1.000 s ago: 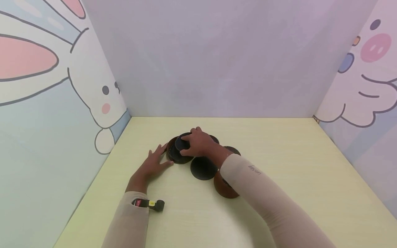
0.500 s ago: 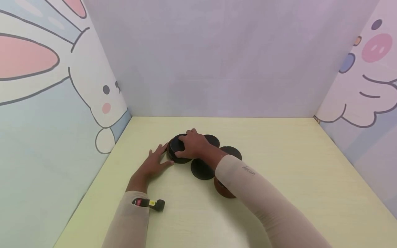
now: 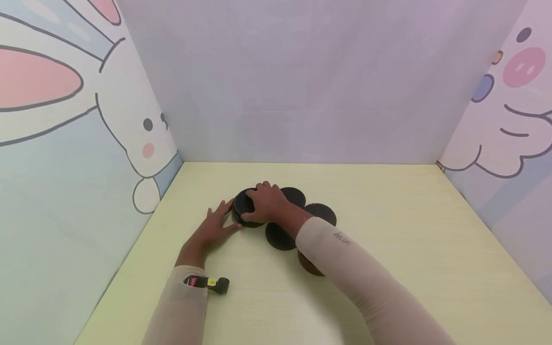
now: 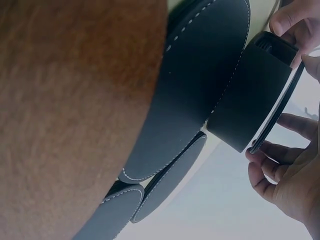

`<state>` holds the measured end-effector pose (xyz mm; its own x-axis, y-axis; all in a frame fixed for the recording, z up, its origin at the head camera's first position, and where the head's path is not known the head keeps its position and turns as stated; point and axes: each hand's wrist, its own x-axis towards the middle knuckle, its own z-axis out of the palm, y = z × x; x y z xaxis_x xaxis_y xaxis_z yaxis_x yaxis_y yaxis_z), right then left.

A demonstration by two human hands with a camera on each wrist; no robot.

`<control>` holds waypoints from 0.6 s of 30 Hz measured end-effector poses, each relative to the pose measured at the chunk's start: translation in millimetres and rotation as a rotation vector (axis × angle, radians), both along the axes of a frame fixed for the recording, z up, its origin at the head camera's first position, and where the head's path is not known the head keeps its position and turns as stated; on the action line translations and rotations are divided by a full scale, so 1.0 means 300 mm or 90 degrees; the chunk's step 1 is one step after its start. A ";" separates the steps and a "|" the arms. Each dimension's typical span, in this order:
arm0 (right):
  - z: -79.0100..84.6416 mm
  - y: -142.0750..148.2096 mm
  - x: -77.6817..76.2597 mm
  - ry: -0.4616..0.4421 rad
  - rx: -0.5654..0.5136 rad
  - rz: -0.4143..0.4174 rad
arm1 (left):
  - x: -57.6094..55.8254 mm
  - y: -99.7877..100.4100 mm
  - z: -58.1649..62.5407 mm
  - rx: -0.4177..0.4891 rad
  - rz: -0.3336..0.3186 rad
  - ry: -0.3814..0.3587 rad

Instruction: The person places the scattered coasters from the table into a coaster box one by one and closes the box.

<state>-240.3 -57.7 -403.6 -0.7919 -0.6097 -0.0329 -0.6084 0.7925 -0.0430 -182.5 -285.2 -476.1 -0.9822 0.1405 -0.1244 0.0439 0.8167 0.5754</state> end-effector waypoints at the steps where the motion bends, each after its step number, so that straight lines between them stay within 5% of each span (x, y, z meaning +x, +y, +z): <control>1: 0.001 -0.001 0.001 0.000 0.002 0.001 | 0.000 0.001 0.001 -0.001 0.002 -0.002; 18: -0.004 -0.004 0.004 -0.009 0.016 0.005 | 0.001 0.000 0.001 -0.002 -0.004 0.005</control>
